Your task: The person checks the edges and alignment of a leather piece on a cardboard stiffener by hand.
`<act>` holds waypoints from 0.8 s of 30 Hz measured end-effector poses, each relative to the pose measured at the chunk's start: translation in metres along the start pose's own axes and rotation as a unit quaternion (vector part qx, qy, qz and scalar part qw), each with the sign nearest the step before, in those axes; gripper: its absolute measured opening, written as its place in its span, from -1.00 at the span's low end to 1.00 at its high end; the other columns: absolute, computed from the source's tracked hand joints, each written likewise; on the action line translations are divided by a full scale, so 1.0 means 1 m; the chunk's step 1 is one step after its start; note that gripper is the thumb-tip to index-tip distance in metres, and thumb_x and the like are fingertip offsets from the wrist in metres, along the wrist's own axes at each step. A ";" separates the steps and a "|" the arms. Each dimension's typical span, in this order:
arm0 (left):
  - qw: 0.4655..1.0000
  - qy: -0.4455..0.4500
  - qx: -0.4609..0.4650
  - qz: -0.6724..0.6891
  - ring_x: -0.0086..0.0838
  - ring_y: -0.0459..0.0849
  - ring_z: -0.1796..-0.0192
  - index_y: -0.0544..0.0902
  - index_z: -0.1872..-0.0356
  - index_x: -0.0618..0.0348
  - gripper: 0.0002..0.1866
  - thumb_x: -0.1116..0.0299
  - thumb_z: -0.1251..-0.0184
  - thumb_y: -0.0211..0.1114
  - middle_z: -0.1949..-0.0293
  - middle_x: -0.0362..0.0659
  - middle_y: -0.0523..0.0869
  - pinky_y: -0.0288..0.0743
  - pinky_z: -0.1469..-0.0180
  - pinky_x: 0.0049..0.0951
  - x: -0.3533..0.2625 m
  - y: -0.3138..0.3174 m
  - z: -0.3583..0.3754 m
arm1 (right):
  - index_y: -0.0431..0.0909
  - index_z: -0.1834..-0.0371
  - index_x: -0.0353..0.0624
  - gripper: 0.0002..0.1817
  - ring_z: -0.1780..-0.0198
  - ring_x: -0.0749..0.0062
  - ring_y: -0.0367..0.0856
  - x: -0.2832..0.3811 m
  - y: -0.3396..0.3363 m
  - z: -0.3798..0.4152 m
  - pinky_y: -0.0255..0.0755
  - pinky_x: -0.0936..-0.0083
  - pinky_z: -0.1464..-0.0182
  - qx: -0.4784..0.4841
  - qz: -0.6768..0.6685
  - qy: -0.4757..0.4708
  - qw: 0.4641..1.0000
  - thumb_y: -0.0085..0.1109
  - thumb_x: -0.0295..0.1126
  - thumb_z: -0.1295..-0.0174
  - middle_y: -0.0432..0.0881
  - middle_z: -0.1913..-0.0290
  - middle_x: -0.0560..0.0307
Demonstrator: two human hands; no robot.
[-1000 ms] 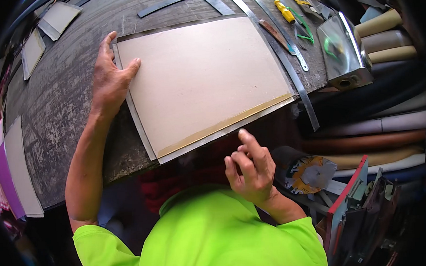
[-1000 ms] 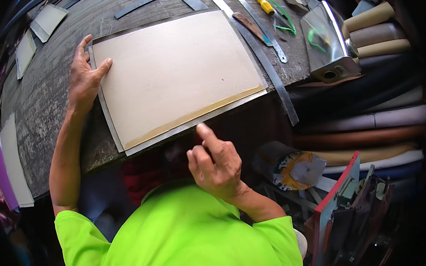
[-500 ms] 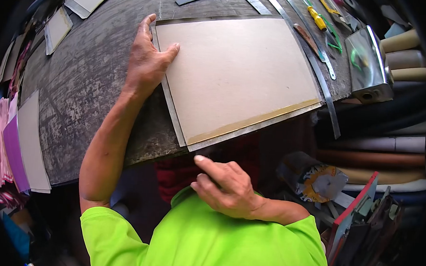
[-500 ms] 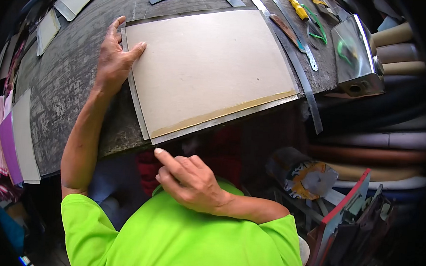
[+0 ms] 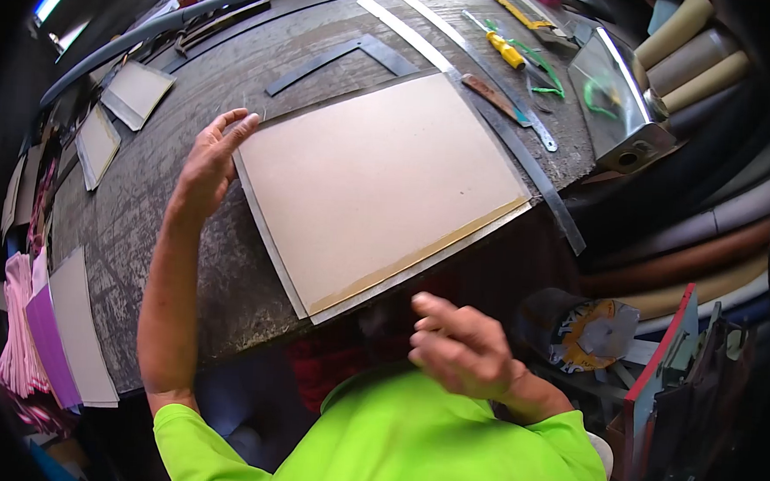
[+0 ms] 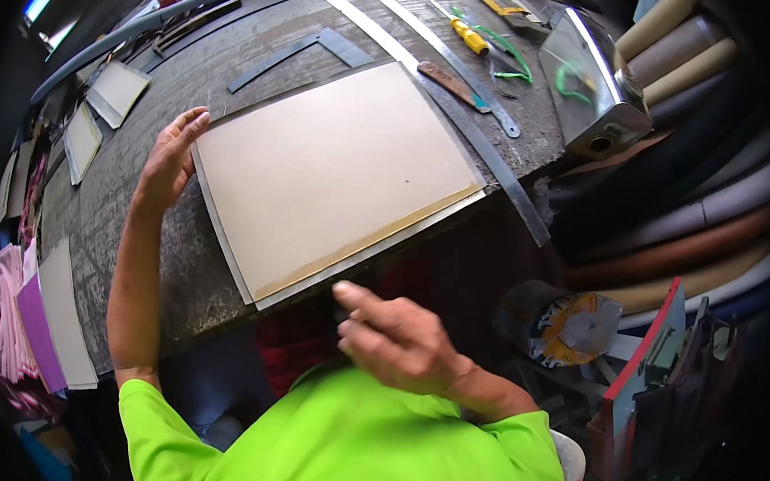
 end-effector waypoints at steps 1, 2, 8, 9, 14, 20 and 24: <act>0.997 -0.041 0.063 -0.027 -0.50 0.78 0.16 0.49 -0.29 0.27 -0.39 -0.05 -0.51 0.33 0.12 -0.05 0.73 0.70 0.12 -0.51 -0.008 -0.007 -0.016 | 0.63 0.15 -0.25 -0.80 0.33 0.40 0.67 -0.012 -0.030 0.001 0.51 0.53 0.39 -0.035 0.067 0.032 0.997 0.41 -0.59 -0.18 0.53 -0.37 -0.31; 0.986 -0.048 0.085 -0.134 -0.61 0.71 0.31 0.64 -0.05 0.24 -0.34 -0.27 -0.45 0.29 0.26 -0.19 0.71 0.64 0.28 -0.49 -0.026 -0.007 -0.025 | 0.62 0.12 -0.25 -0.77 0.32 0.37 0.70 -0.023 -0.061 0.002 0.53 0.52 0.38 -0.065 0.132 0.067 0.987 0.41 -0.60 -0.18 0.56 -0.33 -0.29; 0.875 -0.087 0.203 -0.431 -0.42 0.76 0.22 0.67 -0.12 0.22 -0.31 -0.29 -0.40 0.32 0.21 -0.05 0.77 0.68 0.27 -0.37 -0.043 0.071 -0.098 | 0.58 0.08 -0.24 -0.77 0.27 0.35 0.71 -0.102 -0.211 0.036 0.61 0.42 0.21 -0.138 0.351 0.294 0.878 0.39 -0.52 -0.24 0.59 -0.34 -0.06; 0.862 -0.056 0.180 -0.470 -0.34 0.79 0.15 0.66 -0.17 0.21 -0.31 -0.26 -0.37 0.37 0.16 0.01 0.79 0.70 0.18 -0.28 -0.041 0.093 -0.104 | 0.58 0.10 -0.26 -0.78 0.26 0.32 0.72 -0.116 -0.228 0.042 0.62 0.40 0.17 -0.120 0.361 0.314 0.870 0.39 -0.49 -0.24 0.59 -0.33 -0.08; 0.793 0.086 0.116 -0.592 -0.20 0.73 -0.01 0.61 -0.19 0.24 -0.33 -0.04 -0.22 0.56 0.05 0.04 0.74 0.63 -0.06 -0.21 -0.040 0.168 -0.106 | 0.58 0.22 -0.26 -0.74 -0.03 -0.11 0.69 -0.171 -0.270 0.057 0.59 0.19 -0.09 -0.015 0.386 0.344 0.856 0.40 -0.30 -0.23 0.54 -0.37 -0.16; 0.841 -0.058 0.202 -0.499 -0.27 0.73 -0.02 0.67 -0.15 0.37 -0.37 0.12 -0.16 0.60 0.00 0.06 0.77 0.60 -0.14 -0.25 -0.054 0.147 -0.117 | 0.62 0.34 -0.28 -0.60 0.02 -0.12 0.69 -0.227 -0.281 0.037 0.53 0.06 0.01 0.146 0.367 0.340 0.853 0.46 -0.10 -0.16 0.66 -0.12 -0.20; 0.920 -0.094 0.305 -0.228 -0.49 0.80 0.21 0.71 -0.06 0.41 -0.56 0.38 -0.21 0.58 0.16 -0.07 0.83 0.69 0.06 -0.50 -0.097 0.122 -0.087 | 0.73 0.32 -0.27 -0.44 0.25 -0.10 0.71 -0.263 -0.288 0.017 0.52 0.04 0.16 0.274 0.349 0.399 0.803 0.52 0.11 0.02 0.69 0.40 -0.23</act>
Point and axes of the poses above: each hand's wrist, its own z-axis away from the middle knuckle, its own y-axis out of the palm, x = y × z, the point moved 5 cm from there along -z, towards the middle knuckle
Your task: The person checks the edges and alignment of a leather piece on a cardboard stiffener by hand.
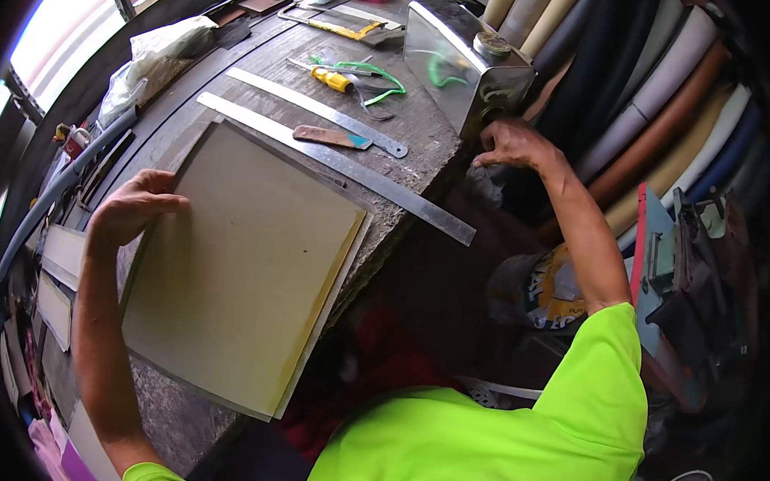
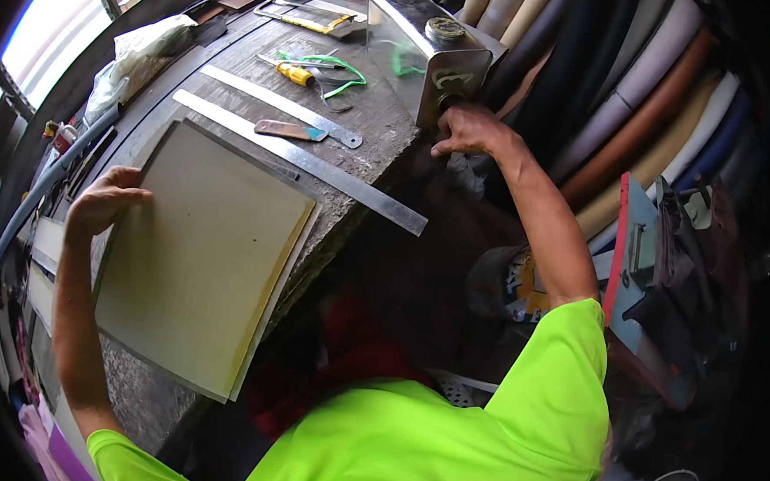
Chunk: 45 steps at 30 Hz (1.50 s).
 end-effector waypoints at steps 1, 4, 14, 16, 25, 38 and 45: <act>0.998 0.018 0.009 0.052 -0.53 0.80 0.25 0.71 -0.06 0.40 -0.61 0.45 -0.24 0.54 0.18 -0.09 0.84 0.71 0.11 -0.54 -0.008 0.001 0.014 | 0.74 0.33 -0.27 -0.44 0.25 -0.08 0.71 -0.001 -0.001 -0.006 0.52 0.05 0.16 0.019 0.004 -0.004 1.000 0.52 0.11 0.02 0.69 0.39 -0.23; 0.995 0.086 -0.015 0.058 -0.51 0.80 0.14 0.66 -0.19 0.36 -0.57 0.50 -0.29 0.44 0.06 -0.08 0.81 0.73 0.09 -0.48 -0.023 -0.007 0.057 | 0.75 0.37 -0.26 -0.45 0.27 0.01 0.72 0.007 0.000 -0.010 0.50 0.11 0.20 0.067 0.016 -0.001 0.998 0.54 0.10 0.02 0.71 0.39 -0.21; 0.888 0.205 -0.307 0.274 -0.49 0.72 0.18 0.49 0.06 0.13 -0.81 0.36 -0.48 0.31 0.17 -0.15 0.67 0.71 0.02 -0.41 0.016 0.020 0.109 | 0.58 0.44 -0.28 -0.63 -0.01 -0.02 0.68 0.008 -0.004 0.036 0.52 0.14 0.05 -0.136 -0.024 -0.018 0.990 0.48 -0.19 -0.14 0.64 -0.06 -0.09; 0.889 0.173 -0.292 0.309 -0.45 0.72 0.17 0.47 0.03 0.19 -0.83 0.47 -0.50 0.27 0.17 -0.12 0.65 0.72 -0.01 -0.36 0.066 0.026 0.073 | 0.58 0.38 -0.26 -0.66 -0.05 -0.10 0.65 0.017 -0.002 0.047 0.55 0.09 -0.05 -0.157 0.007 0.007 0.988 0.46 -0.20 -0.16 0.59 -0.18 -0.03; 0.902 0.181 -0.333 0.206 -0.34 0.71 -0.09 0.33 -0.32 0.40 -0.59 0.57 -0.52 0.13 -0.14 0.06 0.64 0.65 -0.16 -0.34 0.111 0.063 0.031 | 0.62 0.15 -0.33 -0.74 0.32 0.55 0.65 0.074 0.000 0.076 0.52 0.51 0.25 -0.244 -0.254 -0.009 0.936 0.44 -0.37 -0.27 0.74 0.01 0.07; 0.905 0.181 -0.331 0.195 -0.37 0.75 -0.02 0.29 -0.34 0.46 -0.56 0.51 -0.56 0.15 -0.11 0.10 0.67 0.66 -0.10 -0.41 0.119 0.062 0.032 | 0.41 -0.04 -0.20 -0.80 0.15 0.66 0.69 0.221 0.103 0.093 0.49 0.74 0.23 -0.256 -0.655 -0.015 0.710 0.11 -0.63 -0.42 0.44 -0.47 -0.21; 0.908 0.175 -0.326 0.195 -0.33 0.75 -0.04 0.28 -0.35 0.46 -0.55 0.51 -0.56 0.16 -0.12 0.13 0.66 0.67 -0.11 -0.39 0.115 0.062 0.031 | 0.43 0.08 -0.22 -0.82 0.34 0.73 0.50 0.226 0.104 0.089 0.44 0.70 0.31 -0.297 -0.520 0.004 0.801 0.18 -0.65 -0.34 0.56 -0.42 -0.11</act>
Point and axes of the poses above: each hand's wrist, its own z-axis away from the middle knuckle, its own y-axis out of the palm, x = y × z, the point moved 5 cm from there along -z, towards the middle knuckle
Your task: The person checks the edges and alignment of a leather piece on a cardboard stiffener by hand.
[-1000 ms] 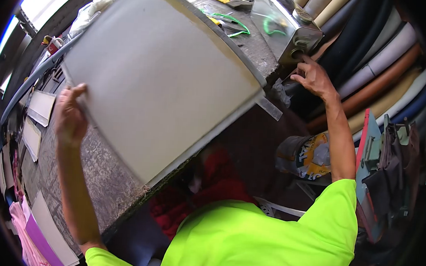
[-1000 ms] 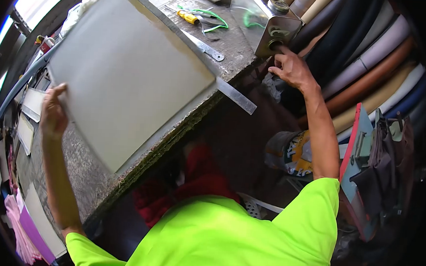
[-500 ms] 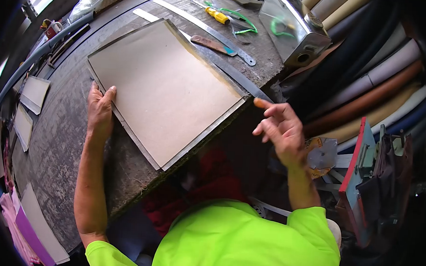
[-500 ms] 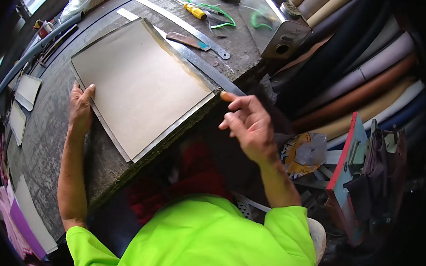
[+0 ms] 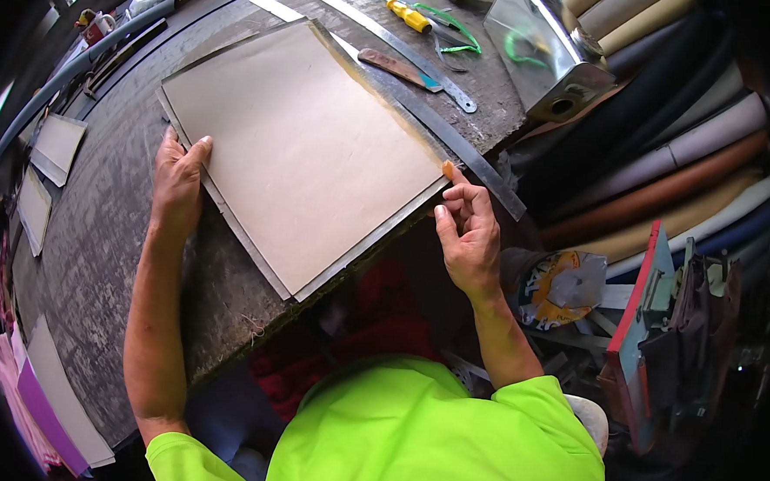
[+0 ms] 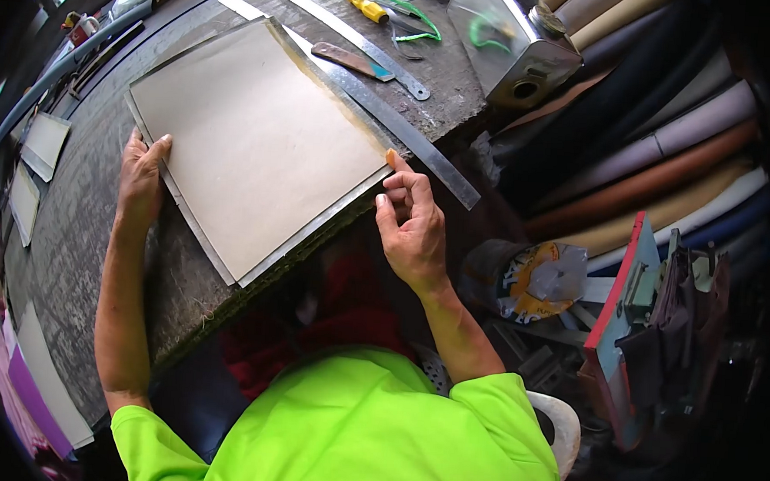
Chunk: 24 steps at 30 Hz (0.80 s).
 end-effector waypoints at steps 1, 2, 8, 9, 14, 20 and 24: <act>1.000 -0.004 -0.001 -0.004 -0.33 0.75 -0.04 0.28 -0.34 0.45 -0.55 0.51 -0.55 0.16 -0.11 0.13 0.66 0.67 -0.12 -0.37 -0.003 0.002 0.001 | 0.43 0.09 -0.21 -0.82 0.34 0.68 0.53 0.003 0.000 0.000 0.46 0.68 0.31 0.004 0.036 -0.001 0.999 0.19 -0.65 -0.32 0.57 -0.40 -0.13; 1.000 -0.007 -0.005 -0.008 -0.32 0.74 -0.04 0.28 -0.34 0.45 -0.55 0.51 -0.55 0.16 -0.11 0.13 0.66 0.67 -0.12 -0.36 -0.004 0.002 0.003 | 0.44 0.11 -0.21 -0.82 0.33 0.64 0.56 0.006 -0.001 0.000 0.47 0.66 0.30 0.009 0.070 -0.004 0.997 0.20 -0.64 -0.31 0.59 -0.38 -0.15; 1.000 -0.010 -0.017 0.015 -0.34 0.74 -0.03 0.28 -0.34 0.45 -0.54 0.54 -0.52 0.16 -0.12 0.14 0.66 0.66 -0.12 -0.36 -0.007 0.006 0.005 | 0.49 0.21 -0.19 -0.75 0.13 0.07 0.62 0.034 0.035 0.028 0.51 0.29 0.00 0.042 0.172 -0.180 0.968 0.29 -0.68 -0.09 0.70 -0.22 -0.17; 1.000 -0.011 -0.014 0.023 -0.33 0.74 -0.03 0.27 -0.35 0.47 -0.53 0.55 -0.51 0.16 -0.11 0.14 0.66 0.66 -0.12 -0.36 -0.005 0.005 0.005 | 0.51 0.22 -0.18 -0.75 0.14 0.11 0.62 0.038 0.043 0.035 0.50 0.31 0.01 0.051 0.179 -0.205 0.961 0.29 -0.68 -0.06 0.70 -0.22 -0.15; 1.000 -0.019 -0.008 0.022 -0.31 0.74 -0.06 0.19 -0.40 0.51 -0.46 0.54 -0.53 0.17 -0.14 0.16 0.65 0.67 -0.14 -0.35 -0.006 0.006 0.005 | 0.54 0.26 -0.17 -0.76 0.18 0.28 0.60 0.060 0.077 0.071 0.43 0.40 0.07 0.097 0.213 -0.272 0.933 0.32 -0.61 0.01 0.71 -0.25 0.00; 1.000 -0.014 -0.022 0.014 -0.36 0.74 0.03 0.34 -0.28 0.49 -0.60 0.55 -0.51 0.16 -0.07 0.13 0.67 0.70 -0.04 -0.39 -0.004 0.004 0.004 | 0.54 0.26 -0.16 -0.85 0.19 0.35 0.56 0.077 0.107 0.099 0.35 0.44 0.14 0.122 0.281 -0.348 0.886 0.28 -0.54 -0.13 0.72 -0.24 0.02; 0.999 0.001 -0.018 0.033 -0.37 0.74 0.05 0.34 -0.28 0.50 -0.59 0.54 -0.52 0.17 -0.06 0.13 0.67 0.70 -0.01 -0.40 -0.004 0.005 0.004 | 0.53 0.23 -0.17 -0.77 0.23 0.30 0.60 0.085 0.106 0.095 0.45 0.39 0.13 0.186 0.171 -0.317 0.914 0.32 -0.63 -0.06 0.75 -0.17 0.00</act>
Point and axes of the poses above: each hand's wrist, its own z-axis away from the middle knuckle, its own y-axis out of the palm, x = y × z, the point moved 5 cm from there along -z, towards the middle knuckle
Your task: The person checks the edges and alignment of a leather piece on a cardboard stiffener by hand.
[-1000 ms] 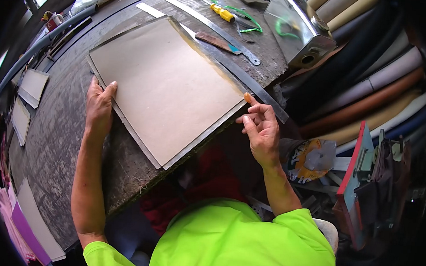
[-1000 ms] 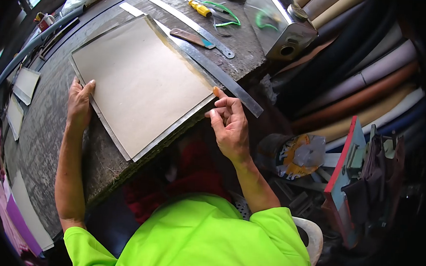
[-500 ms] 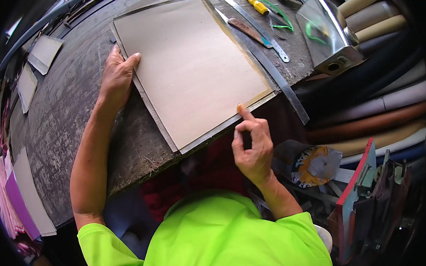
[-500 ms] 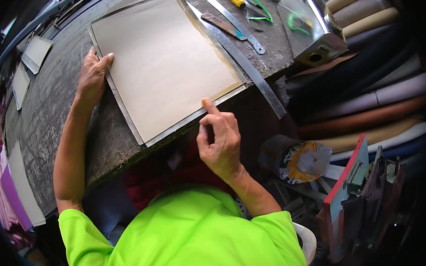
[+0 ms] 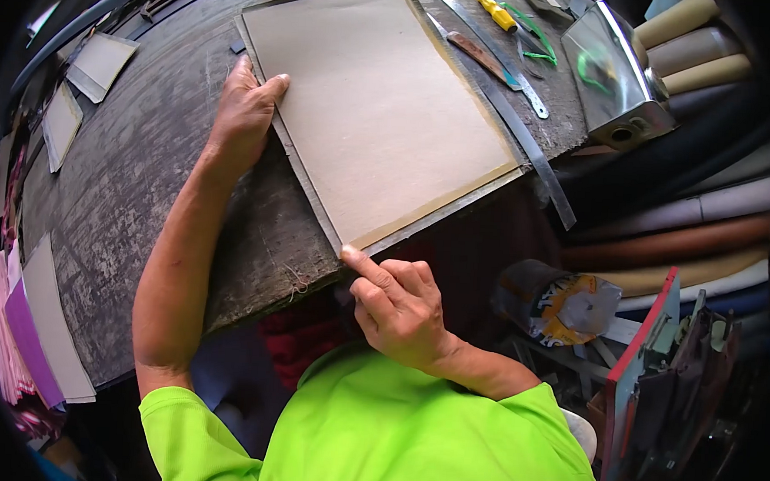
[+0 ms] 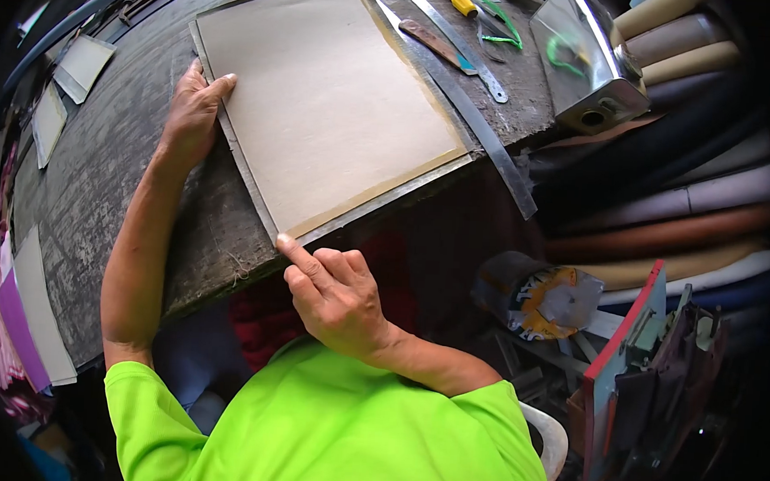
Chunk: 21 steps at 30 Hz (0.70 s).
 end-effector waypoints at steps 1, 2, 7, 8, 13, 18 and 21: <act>1.000 -0.004 0.003 0.000 -0.36 0.75 0.02 0.28 -0.33 0.50 -0.54 0.54 -0.52 0.17 -0.08 0.14 0.66 0.70 -0.05 -0.39 0.000 0.001 -0.001 | 0.54 0.23 -0.17 -0.77 0.22 0.29 0.62 -0.007 -0.007 -0.001 0.49 0.38 0.12 0.004 -0.102 0.021 0.995 0.32 -0.65 -0.06 0.76 -0.14 -0.01; 1.000 -0.009 0.005 0.000 -0.34 0.75 -0.01 0.23 -0.37 0.50 -0.49 0.55 -0.52 0.18 -0.10 0.14 0.65 0.69 -0.08 -0.38 0.000 0.000 -0.001 | 0.54 0.24 -0.17 -0.76 0.22 0.28 0.64 -0.014 -0.015 -0.001 0.53 0.36 0.12 0.007 -0.203 0.042 0.978 0.32 -0.67 -0.07 0.77 -0.11 -0.01; 1.000 -0.014 0.008 -0.010 -0.37 0.74 0.03 0.29 -0.31 0.50 -0.56 0.55 -0.52 0.13 -0.06 0.13 0.66 0.69 -0.03 -0.40 0.000 0.000 0.000 | 0.45 0.00 -0.25 -0.73 0.32 0.56 0.62 -0.093 -0.078 0.023 0.51 0.58 0.26 -0.160 -0.053 0.239 0.956 0.23 -0.63 -0.27 0.62 -0.28 -0.14; 1.000 -0.011 0.007 -0.003 -0.37 0.74 0.03 0.29 -0.32 0.49 -0.56 0.56 -0.51 0.13 -0.07 0.12 0.66 0.68 -0.05 -0.39 0.000 0.001 0.000 | 0.44 -0.01 -0.24 -0.71 0.27 0.56 0.63 -0.109 -0.084 0.026 0.51 0.59 0.22 -0.162 -0.019 0.251 0.954 0.25 -0.64 -0.26 0.59 -0.34 -0.15; 1.000 -0.013 0.000 0.017 -0.35 0.72 -0.04 0.29 -0.35 0.44 -0.54 0.58 -0.50 0.14 -0.14 0.10 0.64 0.65 -0.13 -0.34 0.000 0.000 0.000 | 0.46 0.05 -0.20 -0.66 0.00 0.10 0.70 -0.113 -0.064 0.021 0.54 0.38 0.05 -0.050 0.233 0.146 0.960 0.31 -0.64 -0.12 0.56 -0.38 -0.18; 0.999 -0.010 0.007 0.038 -0.34 0.72 -0.05 0.29 -0.36 0.43 -0.54 0.58 -0.51 0.13 -0.15 0.10 0.64 0.64 -0.15 -0.35 -0.001 0.003 0.000 | 0.48 0.06 -0.21 -0.68 0.14 0.26 0.72 -0.071 -0.059 0.018 0.56 0.53 0.21 -0.080 -0.048 0.014 0.996 0.34 -0.64 -0.15 0.67 -0.22 -0.28; 1.000 -0.009 0.008 0.027 -0.35 0.72 -0.05 0.29 -0.35 0.43 -0.55 0.58 -0.51 0.12 -0.15 0.11 0.64 0.63 -0.15 -0.35 -0.002 0.002 0.002 | 0.46 0.06 -0.19 -0.73 0.03 0.20 0.74 -0.104 -0.086 0.011 0.55 0.48 0.19 -0.104 0.013 0.181 0.978 0.29 -0.60 -0.23 0.60 -0.33 -0.24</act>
Point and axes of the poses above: each hand's wrist, its own z-axis away from the middle knuckle, its own y-axis out of the palm, x = y × z, the point moved 5 cm from there along -z, towards the middle knuckle
